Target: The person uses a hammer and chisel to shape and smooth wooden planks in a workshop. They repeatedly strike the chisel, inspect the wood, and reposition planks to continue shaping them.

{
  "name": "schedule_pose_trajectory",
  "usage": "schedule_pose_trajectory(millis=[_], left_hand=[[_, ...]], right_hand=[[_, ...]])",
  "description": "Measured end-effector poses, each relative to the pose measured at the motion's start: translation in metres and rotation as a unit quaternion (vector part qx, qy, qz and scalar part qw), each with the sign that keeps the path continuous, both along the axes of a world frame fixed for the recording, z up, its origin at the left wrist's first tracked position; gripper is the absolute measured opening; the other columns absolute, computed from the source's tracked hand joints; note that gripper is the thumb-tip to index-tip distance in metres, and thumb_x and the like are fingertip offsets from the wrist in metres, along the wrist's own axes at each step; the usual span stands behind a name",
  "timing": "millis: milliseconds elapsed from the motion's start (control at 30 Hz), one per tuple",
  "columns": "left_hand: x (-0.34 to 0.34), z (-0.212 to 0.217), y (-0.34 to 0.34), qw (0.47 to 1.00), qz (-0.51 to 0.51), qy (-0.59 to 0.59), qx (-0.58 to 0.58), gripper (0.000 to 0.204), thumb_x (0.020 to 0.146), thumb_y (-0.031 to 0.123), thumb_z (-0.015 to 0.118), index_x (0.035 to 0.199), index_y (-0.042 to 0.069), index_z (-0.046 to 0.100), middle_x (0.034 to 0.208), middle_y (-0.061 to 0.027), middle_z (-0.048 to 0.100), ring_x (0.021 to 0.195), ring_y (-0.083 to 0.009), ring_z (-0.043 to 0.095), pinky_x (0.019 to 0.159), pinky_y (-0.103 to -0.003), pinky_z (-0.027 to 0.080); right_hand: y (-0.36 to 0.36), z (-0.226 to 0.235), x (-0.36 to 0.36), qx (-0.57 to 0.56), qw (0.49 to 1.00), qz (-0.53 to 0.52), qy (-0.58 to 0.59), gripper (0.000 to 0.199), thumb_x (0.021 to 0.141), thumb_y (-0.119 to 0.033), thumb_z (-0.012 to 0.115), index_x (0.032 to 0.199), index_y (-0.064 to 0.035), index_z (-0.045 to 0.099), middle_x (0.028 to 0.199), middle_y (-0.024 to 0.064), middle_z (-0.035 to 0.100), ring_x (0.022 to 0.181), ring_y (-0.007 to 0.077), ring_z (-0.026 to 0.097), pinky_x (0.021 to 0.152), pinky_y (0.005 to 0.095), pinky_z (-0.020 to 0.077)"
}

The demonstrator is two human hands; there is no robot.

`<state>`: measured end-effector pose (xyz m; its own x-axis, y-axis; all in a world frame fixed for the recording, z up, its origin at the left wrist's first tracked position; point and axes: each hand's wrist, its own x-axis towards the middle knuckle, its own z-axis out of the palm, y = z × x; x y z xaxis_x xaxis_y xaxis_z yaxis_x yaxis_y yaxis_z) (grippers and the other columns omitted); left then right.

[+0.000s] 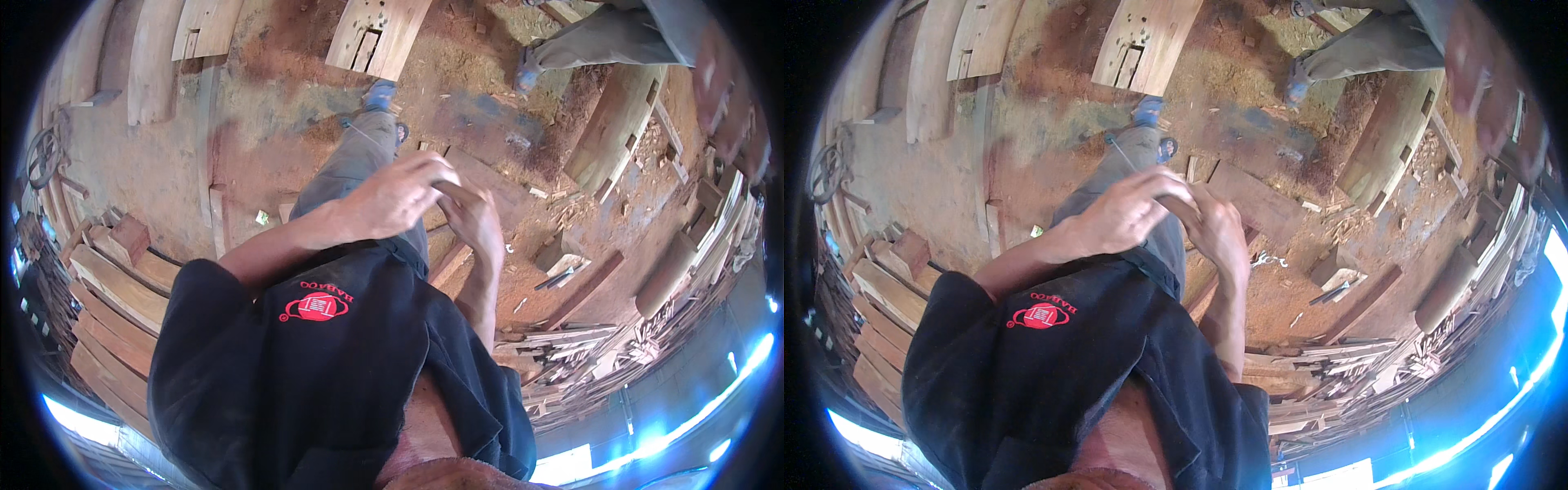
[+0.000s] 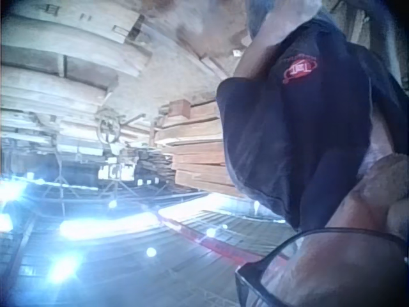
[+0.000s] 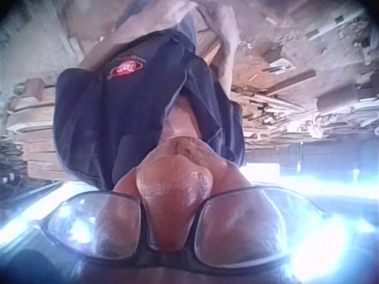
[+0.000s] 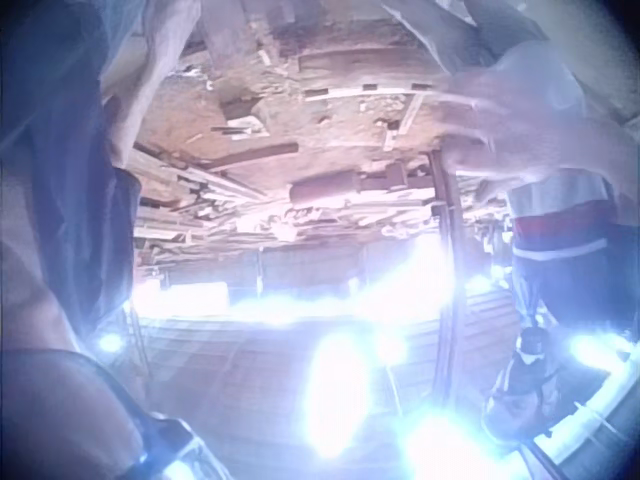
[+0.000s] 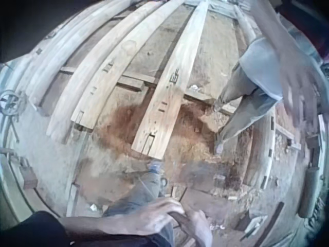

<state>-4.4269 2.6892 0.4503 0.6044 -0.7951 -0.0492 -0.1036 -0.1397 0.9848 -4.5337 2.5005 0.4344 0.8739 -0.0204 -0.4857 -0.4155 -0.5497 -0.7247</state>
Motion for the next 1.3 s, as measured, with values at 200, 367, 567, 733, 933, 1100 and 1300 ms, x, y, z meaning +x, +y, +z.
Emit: schedule_pose_trajectory(millis=[200, 367, 567, 733, 933, 1100, 1300], left_hand=[[-0.013, 0.006, 0.09, 0.996, 0.065, 0.057, -0.002, 0.022, 0.11, 0.017, 0.052, 0.121, 0.0, 0.061, 0.098, -0.0116, 0.066, 0.092, -0.0246, 0.068, 0.085, -0.036, 0.054], [-0.007, 0.012, 0.149, 0.98, 0.105, 0.167, -0.033, 0.025, 0.11, 0.021, 0.054, 0.117, 0.0, 0.066, 0.079, -0.0001, 0.056, 0.071, -0.0083, 0.053, 0.064, -0.026, 0.046], [0.011, 0.036, 0.225, 0.987, 0.079, 0.142, 0.002, 0.026, 0.109, 0.023, 0.057, 0.114, -0.001, 0.069, 0.079, 0.0018, 0.057, 0.068, -0.0059, 0.05, 0.062, -0.024, 0.042], [0.018, 0.015, 0.255, 0.986, 0.108, 0.121, 0.022, 0.026, 0.11, 0.019, 0.054, 0.115, -0.002, 0.069, 0.083, -0.0013, 0.061, 0.072, -0.0074, 0.054, 0.065, -0.024, 0.045], [0.064, -0.079, 0.248, 0.96, 0.084, -0.244, 0.106, 0.028, 0.105, 0.022, 0.061, 0.122, 0.003, 0.071, 0.086, -0.0111, 0.07, 0.083, -0.0236, 0.067, 0.078, -0.039, 0.053], [0.061, -0.154, 0.245, 0.955, -0.054, 0.092, 0.276, 0.041, 0.094, 0.037, 0.077, 0.123, 0.007, 0.075, 0.086, -0.0076, 0.07, 0.075, -0.0167, 0.06, 0.072, -0.035, 0.05], [0.063, -0.224, 0.234, 0.96, -0.053, -0.122, 0.247, 0.04, 0.092, 0.023, 0.081, 0.128, 0.008, 0.073, 0.09, -0.0029, 0.071, 0.078, -0.0127, 0.062, 0.071, -0.03, 0.052]], right_hand=[[0.11, -0.059, 0.014, 0.193, 0.957, 0.088, -0.196, 0.051, 0.093, -0.017, 0.075, 0.14, -0.0122, 0.058, 0.126, 0.0155, 0.067, 0.114, 0.0376, 0.067, 0.091, 0.0443, 0.0552], [0.183, -0.088, 0.019, 0.351, 0.936, 0.015, -0.024, 0.04, 0.096, -0.013, 0.068, 0.136, -0.0102, 0.062, 0.131, 0.0128, 0.067, 0.123, 0.0358, 0.064, 0.1, 0.0442, 0.0533], [0.232, -0.12, 0.043, 0.129, 0.968, 0.124, -0.176, 0.04, 0.094, -0.02, 0.069, 0.134, -0.0124, 0.064, 0.138, 0.0118, 0.065, 0.125, 0.0353, 0.063, 0.104, 0.0433, 0.0515], [0.272, -0.149, 0.048, 0.093, 0.973, -0.004, -0.209, 0.023, 0.096, -0.021, 0.069, 0.113, -0.0061, 0.074, 0.125, 0.0131, 0.071, 0.119, 0.031, 0.067, 0.101, 0.039, 0.0527], [0.267, -0.172, 0.041, 0.004, 0.939, -0.294, -0.178, 0.017, 0.103, -0.015, 0.065, 0.111, -0.0025, 0.072, 0.097, 0.014, 0.075, 0.089, 0.0201, 0.073, 0.079, 0.0321, 0.0556], [0.264, -0.177, 0.033, -0.043, 0.923, -0.301, -0.237, 0.015, 0.1, -0.015, 0.068, 0.106, -0.0024, 0.071, 0.097, 0.018, 0.072, 0.09, 0.0372, 0.071, 0.079, 0.0412, 0.0555], [0.263, -0.185, 0.035, -0.064, 0.929, -0.258, -0.257, 0.013, 0.097, -0.014, 0.068, 0.103, -0.0031, 0.071, 0.097, 0.0158, 0.07, 0.093, 0.0351, 0.07, 0.082, 0.0418, 0.0552]])
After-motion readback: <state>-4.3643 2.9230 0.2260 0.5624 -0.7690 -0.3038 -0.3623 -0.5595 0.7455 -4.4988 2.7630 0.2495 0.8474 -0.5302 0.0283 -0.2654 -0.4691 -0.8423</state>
